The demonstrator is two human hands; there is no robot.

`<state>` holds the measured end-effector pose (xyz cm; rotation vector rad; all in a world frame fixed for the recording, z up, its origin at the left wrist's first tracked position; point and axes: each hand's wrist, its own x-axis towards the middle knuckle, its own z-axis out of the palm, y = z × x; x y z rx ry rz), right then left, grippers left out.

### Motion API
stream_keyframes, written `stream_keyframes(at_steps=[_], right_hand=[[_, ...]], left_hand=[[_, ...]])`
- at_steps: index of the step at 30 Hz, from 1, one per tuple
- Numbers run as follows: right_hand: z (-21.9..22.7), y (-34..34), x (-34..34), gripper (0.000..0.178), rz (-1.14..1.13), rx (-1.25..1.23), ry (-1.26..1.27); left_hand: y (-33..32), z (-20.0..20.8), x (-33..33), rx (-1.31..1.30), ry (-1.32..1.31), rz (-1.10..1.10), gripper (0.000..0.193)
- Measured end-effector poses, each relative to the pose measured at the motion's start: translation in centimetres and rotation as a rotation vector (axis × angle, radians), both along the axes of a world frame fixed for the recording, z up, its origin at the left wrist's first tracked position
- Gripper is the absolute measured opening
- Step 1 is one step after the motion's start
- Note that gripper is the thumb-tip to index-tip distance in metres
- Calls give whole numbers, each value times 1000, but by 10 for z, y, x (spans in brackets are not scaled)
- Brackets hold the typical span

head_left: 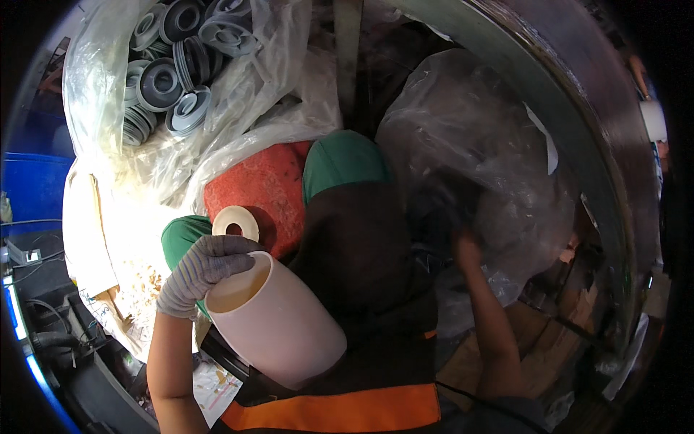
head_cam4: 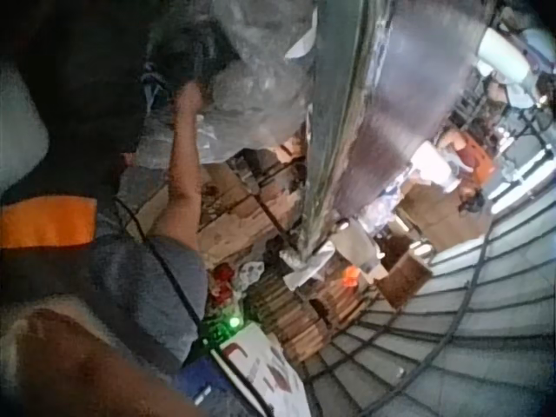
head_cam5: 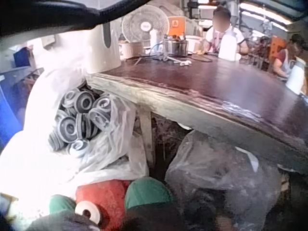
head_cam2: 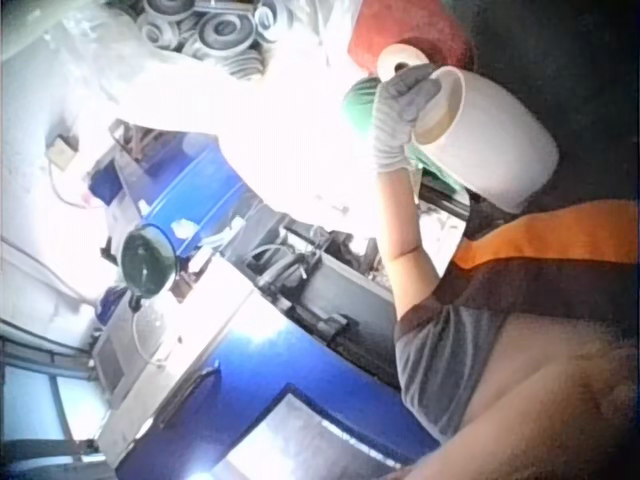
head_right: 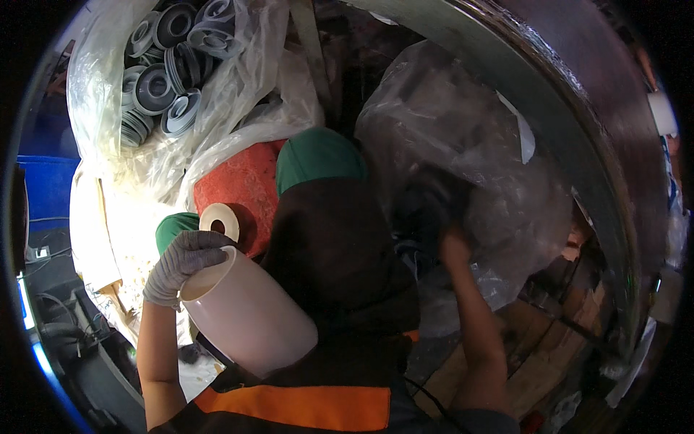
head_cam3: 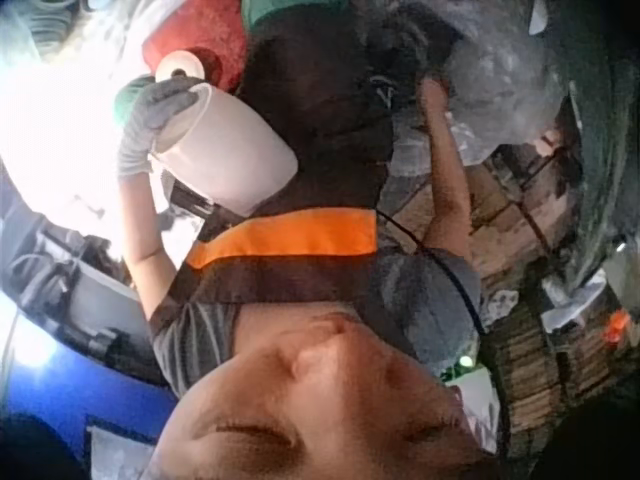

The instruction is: The person repeatedly picks up white pitcher bodies and gray lids, inserts a small white insert into each pitcher, and secures the lid. The assembled pitchers are placed on a nearby table. The person handles the items one at a time throughout the clip.

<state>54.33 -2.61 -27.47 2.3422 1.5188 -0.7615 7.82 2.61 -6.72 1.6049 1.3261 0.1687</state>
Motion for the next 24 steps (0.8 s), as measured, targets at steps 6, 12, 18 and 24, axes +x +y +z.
stream_keyframes(at_steps=[6,12,18,24], right_hand=[[45,-81,5,43,-246,735,555],[149,-56,-92,60,43,1060,814],[244,19,-176,47,143,591,1271],[254,61,-221,41,53,-4,1305]], left_hand=[[-8,-33,-9,-281,-407,169,28],[-32,-12,3,-481,-828,425,32],[-39,-33,14,-674,-1210,711,32],[-49,-51,6,-628,-1290,701,36]])
